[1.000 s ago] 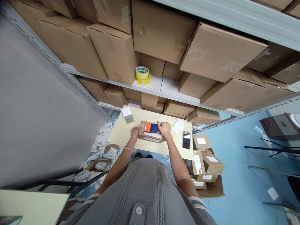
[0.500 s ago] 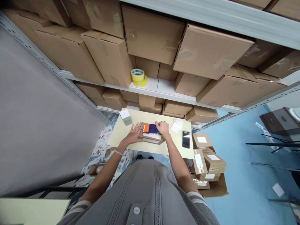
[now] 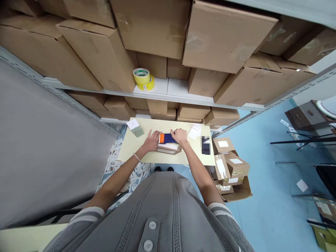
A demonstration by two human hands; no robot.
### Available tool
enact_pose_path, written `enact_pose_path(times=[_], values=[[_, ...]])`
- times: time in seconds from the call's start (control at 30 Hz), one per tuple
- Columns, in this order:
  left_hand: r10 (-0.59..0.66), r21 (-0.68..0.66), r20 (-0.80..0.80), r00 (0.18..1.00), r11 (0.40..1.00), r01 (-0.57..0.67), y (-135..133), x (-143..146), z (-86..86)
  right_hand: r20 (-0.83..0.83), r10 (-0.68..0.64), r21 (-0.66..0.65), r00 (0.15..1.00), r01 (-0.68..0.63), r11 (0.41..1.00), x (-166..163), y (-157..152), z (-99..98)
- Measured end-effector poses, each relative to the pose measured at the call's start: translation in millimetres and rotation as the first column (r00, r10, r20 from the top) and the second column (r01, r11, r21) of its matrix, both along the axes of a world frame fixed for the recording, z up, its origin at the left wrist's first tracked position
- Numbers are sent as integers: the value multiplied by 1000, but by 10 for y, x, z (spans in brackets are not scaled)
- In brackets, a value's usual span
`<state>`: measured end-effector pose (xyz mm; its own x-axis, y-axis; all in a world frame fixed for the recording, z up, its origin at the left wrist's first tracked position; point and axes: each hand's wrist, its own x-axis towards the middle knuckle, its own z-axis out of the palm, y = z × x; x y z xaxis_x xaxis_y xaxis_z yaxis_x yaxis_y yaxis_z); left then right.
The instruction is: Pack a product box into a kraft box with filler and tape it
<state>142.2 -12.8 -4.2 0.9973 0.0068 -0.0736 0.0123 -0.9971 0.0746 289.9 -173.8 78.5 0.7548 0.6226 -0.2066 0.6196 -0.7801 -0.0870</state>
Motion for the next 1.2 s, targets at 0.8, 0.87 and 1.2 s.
enact_pose_path(times=[0.8, 0.87, 1.2], values=[[111, -88, -3, 994, 990, -111, 14, -195, -374, 66, 53, -296, 996, -31, 955, 679, -1150, -339], [113, -87, -5, 994, 990, -113, 11, -199, -381, 39, 54, -306, 998, -40, 951, 648, -1090, -354], [140, -109, -47, 989, 983, -145, -19, -180, -378, -76, -18, -272, 997, -4, 962, 603, -651, -436]])
